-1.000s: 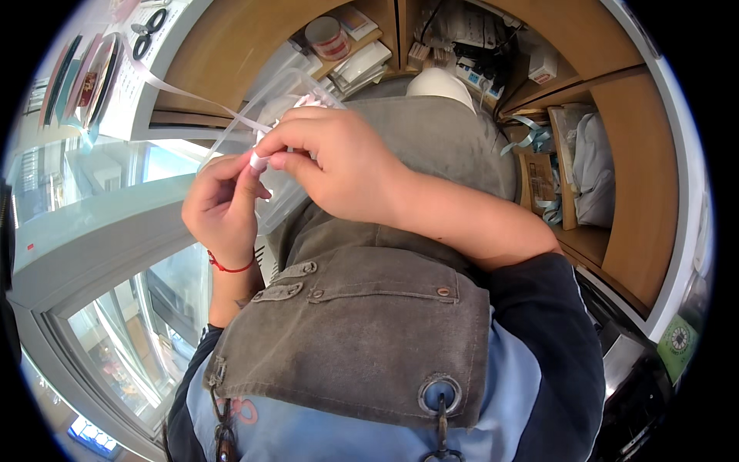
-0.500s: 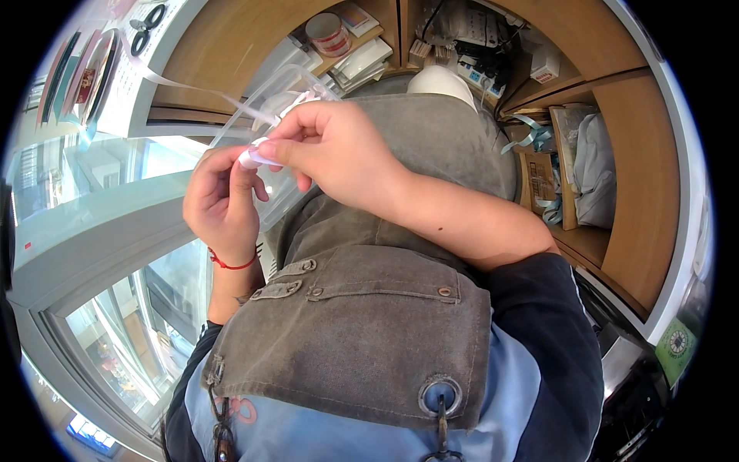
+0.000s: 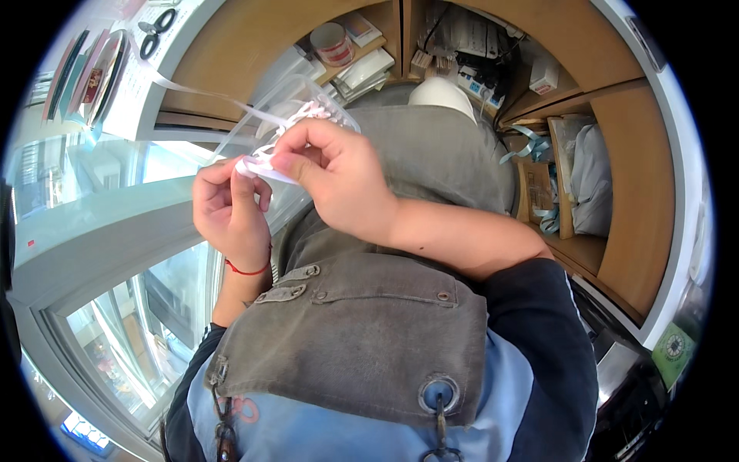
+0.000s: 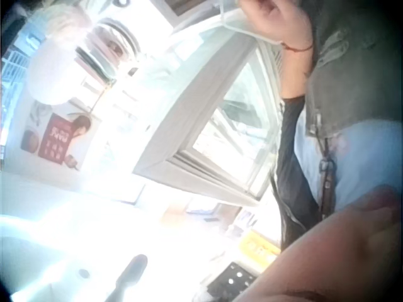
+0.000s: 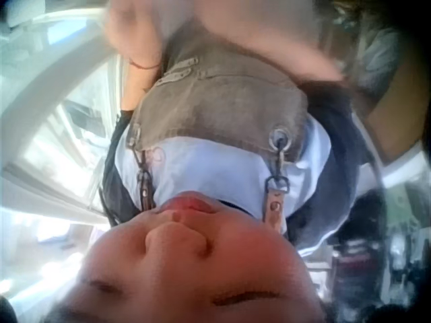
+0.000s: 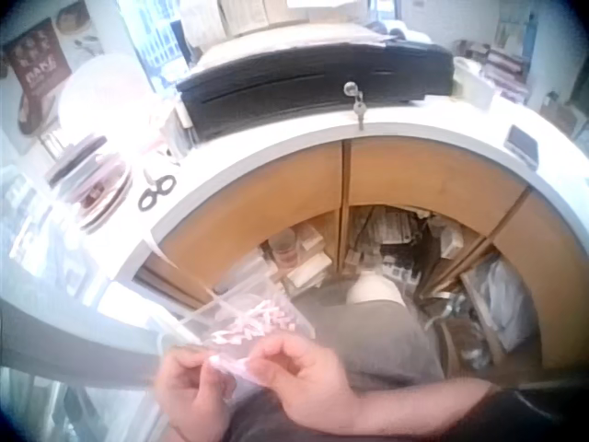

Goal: The person cuts a white ribbon into short pieces using scissors and then ties each piece into a small bow by hand. The finished bows are placed into a clear plastic container on the counter.

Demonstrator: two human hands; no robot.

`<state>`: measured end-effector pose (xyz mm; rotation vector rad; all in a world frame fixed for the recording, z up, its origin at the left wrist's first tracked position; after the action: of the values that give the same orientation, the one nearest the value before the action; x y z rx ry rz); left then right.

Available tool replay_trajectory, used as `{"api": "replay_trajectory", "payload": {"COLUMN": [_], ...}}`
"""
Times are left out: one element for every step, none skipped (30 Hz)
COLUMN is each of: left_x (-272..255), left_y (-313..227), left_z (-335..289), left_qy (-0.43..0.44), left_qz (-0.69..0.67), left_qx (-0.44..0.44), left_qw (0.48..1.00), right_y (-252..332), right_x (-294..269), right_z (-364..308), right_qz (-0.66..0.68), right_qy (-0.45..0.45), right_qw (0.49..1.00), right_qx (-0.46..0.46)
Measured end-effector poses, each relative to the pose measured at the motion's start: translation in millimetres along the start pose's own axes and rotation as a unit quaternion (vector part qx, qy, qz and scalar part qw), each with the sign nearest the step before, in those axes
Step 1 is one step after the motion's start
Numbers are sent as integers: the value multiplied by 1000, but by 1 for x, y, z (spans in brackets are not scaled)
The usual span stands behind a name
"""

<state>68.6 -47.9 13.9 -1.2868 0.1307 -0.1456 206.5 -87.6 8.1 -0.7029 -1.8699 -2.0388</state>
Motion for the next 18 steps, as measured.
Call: {"api": "replay_trajectory", "payload": {"left_x": [1, 2, 3, 4, 5, 6, 7, 9, 11, 11, 10, 10, 10, 9, 9, 9, 8, 8], "left_y": [1, 1, 2, 3, 3, 4, 4, 2, -2, -4, -2, -1, 1, 2, 2, 3, 5, 7], "left_z": [-1, 0, 0, 1, 1, 1, 0, 0, 0, -1, -2, -1, -1, -2, -2, -2, -3, -3], "left_qy": [-10, -7, -3, 1, -1, -5, -9, -9, -9, -9, -10, -9, -9, -6, -4, -3, 4, 10], "left_qz": [-27, -58, -89, -119, -101, -82, -63, -52, -40, -28, -37, -47, -56, -62, -68, -74, -87, -100], "left_qx": [-22, -36, -52, -68, -45, -23, -2, 2, 4, 6, 0, -5, -10, -10, -8, -7, -7, -7], "left_qw": [999, 998, 995, 991, 994, 996, 998, 999, 999, 1000, 999, 999, 998, 998, 998, 997, 996, 995], "right_y": [-2, -2, -4, -5, -6, -7, -8, -5, -2, 0, -3, -6, -8, -8, -8, -8, -8, -9], "right_x": [-1, -1, 0, 0, -1, -1, -2, -1, 0, 0, -1, -3, -4, -4, -2, -2, -3, -4], "right_z": [0, 2, 3, 3, 4, 3, 3, 3, 4, 3, 3, 4, 4, 3, 2, 2, 4, 6], "right_qz": [2, 6, 11, 15, 8, 2, -5, 12, 29, 47, 74, 100, 126, 107, 86, 66, -21, -109], "right_qy": [15, 11, 6, 1, 1, 1, 1, 12, 23, 33, 50, 67, 83, 72, 63, 53, 58, 63], "right_qw": [1000, 999, 999, 998, 997, 996, 995, 996, 997, 997, 996, 993, 988, 992, 994, 996, 992, 972], "right_qx": [-9, -29, -49, -68, -80, -91, -101, -87, -72, -57, -29, -3, 23, 11, -1, -13, -106, -198]}}
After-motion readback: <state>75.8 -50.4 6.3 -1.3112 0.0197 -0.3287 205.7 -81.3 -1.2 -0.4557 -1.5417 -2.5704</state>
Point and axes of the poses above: each hand's wrist, its own z-axis towards the middle knuckle, its own x-axis out of the palm, y = z × x, the point moved 2 cm from there along z, towards the middle knuckle, and after that the axes turned 2 degrees about -x, right-handed, at the moved point
